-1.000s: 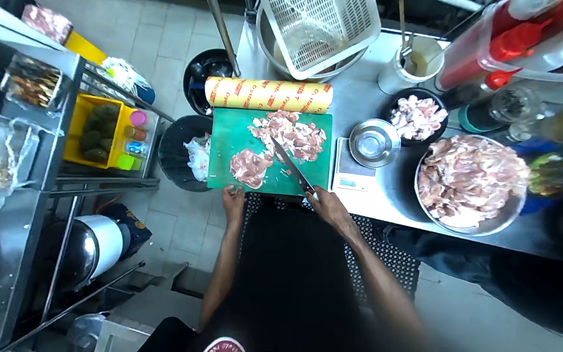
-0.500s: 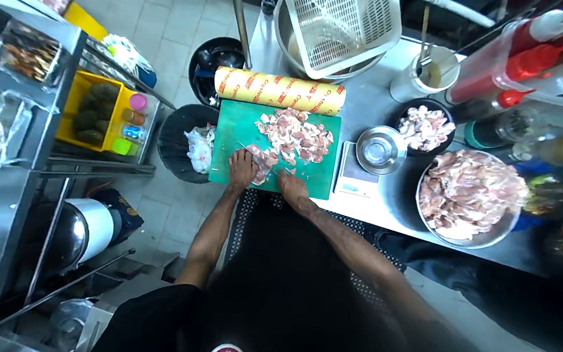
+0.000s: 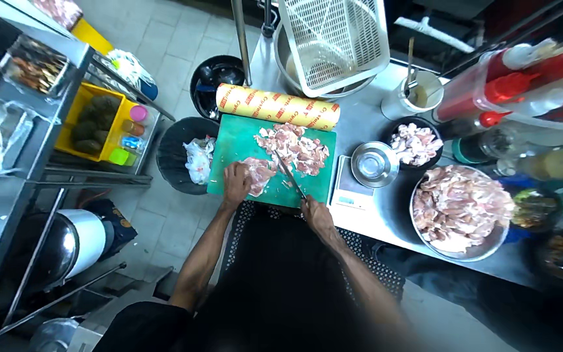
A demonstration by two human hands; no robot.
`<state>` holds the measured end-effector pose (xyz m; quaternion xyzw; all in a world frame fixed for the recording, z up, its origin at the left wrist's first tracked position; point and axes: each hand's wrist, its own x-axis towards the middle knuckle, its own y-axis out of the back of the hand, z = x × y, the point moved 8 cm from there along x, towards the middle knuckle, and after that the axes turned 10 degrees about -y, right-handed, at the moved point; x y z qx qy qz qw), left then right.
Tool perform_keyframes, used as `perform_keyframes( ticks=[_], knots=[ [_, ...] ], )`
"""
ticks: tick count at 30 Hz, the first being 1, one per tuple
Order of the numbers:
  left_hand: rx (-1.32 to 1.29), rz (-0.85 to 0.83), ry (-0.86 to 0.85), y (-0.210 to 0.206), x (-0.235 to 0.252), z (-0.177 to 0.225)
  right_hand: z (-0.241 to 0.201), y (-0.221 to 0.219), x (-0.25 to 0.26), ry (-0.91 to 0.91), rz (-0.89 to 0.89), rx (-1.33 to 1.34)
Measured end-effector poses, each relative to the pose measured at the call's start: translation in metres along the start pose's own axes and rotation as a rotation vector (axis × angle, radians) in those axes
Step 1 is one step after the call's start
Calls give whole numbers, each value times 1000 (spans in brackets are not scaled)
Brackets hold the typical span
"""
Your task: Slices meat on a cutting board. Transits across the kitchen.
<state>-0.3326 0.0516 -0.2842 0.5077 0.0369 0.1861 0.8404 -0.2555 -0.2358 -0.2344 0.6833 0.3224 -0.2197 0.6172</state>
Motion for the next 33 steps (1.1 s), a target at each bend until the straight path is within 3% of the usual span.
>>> perform_keyframes(
  ticks=[4,9,17,22,28,33],
  knots=[
    [-53,68,-52,6,10,20,-50,1,1,57,-28,-62],
    [85,-6,-72,-32,33,18,-95,-19,28,79,47,-111],
    [244,-111,-94,-45,37,15,-30,-25,27,37,47,-204],
    [130,-134,-47,-39,36,14,8,-25,12,-8,-31,-87],
    [-13,-37,-200,-19,29,35,-16,-1,-4,-20,4,11],
    [6,-43,-336,-44,36,43,-45,-11,6,5,-67,-52]
  ],
)
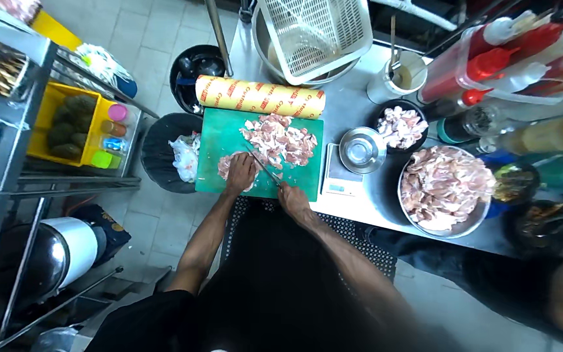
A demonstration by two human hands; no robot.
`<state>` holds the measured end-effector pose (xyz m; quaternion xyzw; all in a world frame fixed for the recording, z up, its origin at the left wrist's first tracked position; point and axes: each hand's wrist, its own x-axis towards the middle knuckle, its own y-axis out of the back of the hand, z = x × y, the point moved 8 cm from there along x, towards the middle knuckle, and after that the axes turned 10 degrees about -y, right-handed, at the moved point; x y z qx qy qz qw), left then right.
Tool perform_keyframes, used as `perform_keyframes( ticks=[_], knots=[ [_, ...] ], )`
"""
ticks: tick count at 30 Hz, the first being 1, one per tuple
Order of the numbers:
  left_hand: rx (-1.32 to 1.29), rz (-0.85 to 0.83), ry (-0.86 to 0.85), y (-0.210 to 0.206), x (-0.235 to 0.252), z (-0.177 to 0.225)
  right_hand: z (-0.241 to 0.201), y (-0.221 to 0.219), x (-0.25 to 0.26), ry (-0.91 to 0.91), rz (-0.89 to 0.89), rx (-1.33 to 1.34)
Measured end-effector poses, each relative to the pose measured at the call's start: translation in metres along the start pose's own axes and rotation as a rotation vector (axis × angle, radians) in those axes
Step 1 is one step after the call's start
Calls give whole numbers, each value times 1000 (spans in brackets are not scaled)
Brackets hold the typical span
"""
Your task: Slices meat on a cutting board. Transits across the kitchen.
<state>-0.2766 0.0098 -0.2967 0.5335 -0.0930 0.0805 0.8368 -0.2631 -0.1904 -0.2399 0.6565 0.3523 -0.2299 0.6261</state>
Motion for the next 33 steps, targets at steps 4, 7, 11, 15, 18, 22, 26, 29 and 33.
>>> perform_keyframes(
  ticks=[4,7,11,15,18,22,26,29,33],
  knots=[
    [42,11,36,-5,2,-10,7,-4,-10,-37,-53,-100],
    [28,-2,52,-6,1,-6,14,-11,-11,-61,-63,-128],
    [17,17,45,-11,6,-5,-14,-21,28,-47,-13,-83],
    [-9,20,40,-18,3,-1,-54,-9,55,90,134,34],
    [-33,4,25,-17,4,0,-62,-5,58,111,166,67],
    [-211,42,158,11,-4,1,-51,22,48,203,84,159],
    [-144,173,497,48,-34,-30,-6,46,24,251,202,230],
    [-80,64,573,43,-39,-47,28,64,3,225,228,421],
    [33,-144,514,20,-25,-49,58,61,7,196,166,608]
  ],
)
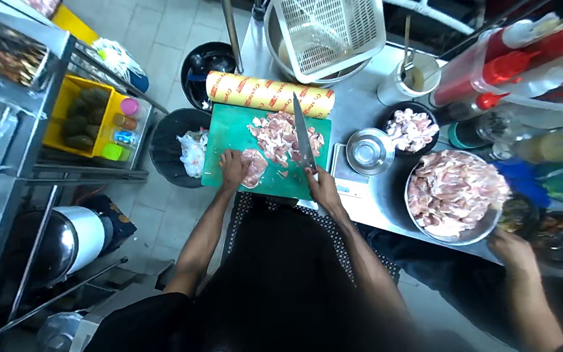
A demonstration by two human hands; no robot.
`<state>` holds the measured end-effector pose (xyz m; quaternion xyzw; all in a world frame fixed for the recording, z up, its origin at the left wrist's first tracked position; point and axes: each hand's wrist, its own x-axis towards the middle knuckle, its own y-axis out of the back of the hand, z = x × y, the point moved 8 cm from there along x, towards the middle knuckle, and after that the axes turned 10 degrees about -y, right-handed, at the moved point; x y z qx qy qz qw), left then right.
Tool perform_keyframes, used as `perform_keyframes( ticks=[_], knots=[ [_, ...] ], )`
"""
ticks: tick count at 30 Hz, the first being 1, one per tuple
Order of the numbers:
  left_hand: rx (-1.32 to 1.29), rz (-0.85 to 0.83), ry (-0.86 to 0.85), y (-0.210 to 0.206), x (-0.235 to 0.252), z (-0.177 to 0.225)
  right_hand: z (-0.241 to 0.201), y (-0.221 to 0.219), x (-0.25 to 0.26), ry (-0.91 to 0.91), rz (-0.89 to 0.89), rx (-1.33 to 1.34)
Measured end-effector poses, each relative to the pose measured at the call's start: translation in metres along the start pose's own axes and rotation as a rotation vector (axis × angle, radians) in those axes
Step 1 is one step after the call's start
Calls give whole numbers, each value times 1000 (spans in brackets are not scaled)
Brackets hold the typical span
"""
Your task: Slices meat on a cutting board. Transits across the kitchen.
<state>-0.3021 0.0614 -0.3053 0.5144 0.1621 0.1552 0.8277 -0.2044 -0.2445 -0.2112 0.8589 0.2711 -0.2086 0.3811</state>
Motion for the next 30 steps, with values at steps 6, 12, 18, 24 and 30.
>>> perform_keyframes(
  ticks=[6,12,18,24,30],
  knots=[
    [-120,-215,-96,0,-2,25,32,-5,-16,-64,-75,220],
    [-918,169,81,41,-23,51,45,-13,-27,-72,-102,186],
    [-1079,450,386,50,-73,5,51,-6,-36,-71,-69,96],
    [-509,284,480,47,-114,-61,27,-18,-37,-36,-101,-217],
    [-234,215,36,46,-57,-14,-23,-95,-9,17,-213,-528]
  ],
)
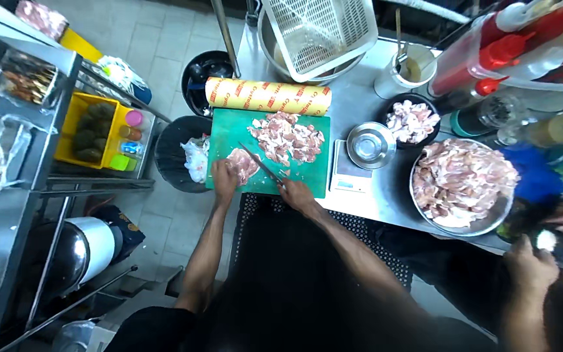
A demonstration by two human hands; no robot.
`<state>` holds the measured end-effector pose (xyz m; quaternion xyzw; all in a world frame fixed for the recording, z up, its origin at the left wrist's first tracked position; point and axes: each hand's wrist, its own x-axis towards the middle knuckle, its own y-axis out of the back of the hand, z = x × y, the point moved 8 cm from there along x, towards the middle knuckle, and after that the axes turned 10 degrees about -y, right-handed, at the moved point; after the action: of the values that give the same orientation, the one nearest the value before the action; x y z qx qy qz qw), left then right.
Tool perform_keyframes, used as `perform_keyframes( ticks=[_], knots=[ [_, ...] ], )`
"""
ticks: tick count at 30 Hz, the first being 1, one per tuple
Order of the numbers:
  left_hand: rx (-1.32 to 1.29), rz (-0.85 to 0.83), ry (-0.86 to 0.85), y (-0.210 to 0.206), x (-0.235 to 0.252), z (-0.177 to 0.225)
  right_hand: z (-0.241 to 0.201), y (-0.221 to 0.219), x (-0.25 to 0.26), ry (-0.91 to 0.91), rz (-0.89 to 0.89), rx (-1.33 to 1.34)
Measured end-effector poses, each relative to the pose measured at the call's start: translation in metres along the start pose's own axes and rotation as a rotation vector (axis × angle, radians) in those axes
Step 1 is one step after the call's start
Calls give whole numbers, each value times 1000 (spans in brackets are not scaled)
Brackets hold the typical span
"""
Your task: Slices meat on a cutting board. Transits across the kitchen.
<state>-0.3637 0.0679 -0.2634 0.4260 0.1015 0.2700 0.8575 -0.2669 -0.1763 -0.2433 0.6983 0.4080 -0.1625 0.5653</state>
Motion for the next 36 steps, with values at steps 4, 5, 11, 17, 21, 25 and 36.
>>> perform_keyframes(
  ticks=[4,5,11,17,21,25,36],
  knots=[
    [222,-52,-25,-29,24,-11,-24,-8,16,-34,47,-134],
    [251,-25,-2,-30,25,-18,-19,-5,16,-45,68,-162],
    [295,77,20,-27,6,-21,52,9,1,-180,76,-117],
    [135,-17,-303,-41,8,32,15,15,-15,-166,107,-61],
    [117,-56,-413,-65,23,31,-18,8,-9,-149,52,-142],
    [170,-10,-390,-72,27,26,-6,4,-10,-145,64,-265],
    [214,-113,-372,-71,18,36,-8,-8,27,-128,18,-325]
  ],
)
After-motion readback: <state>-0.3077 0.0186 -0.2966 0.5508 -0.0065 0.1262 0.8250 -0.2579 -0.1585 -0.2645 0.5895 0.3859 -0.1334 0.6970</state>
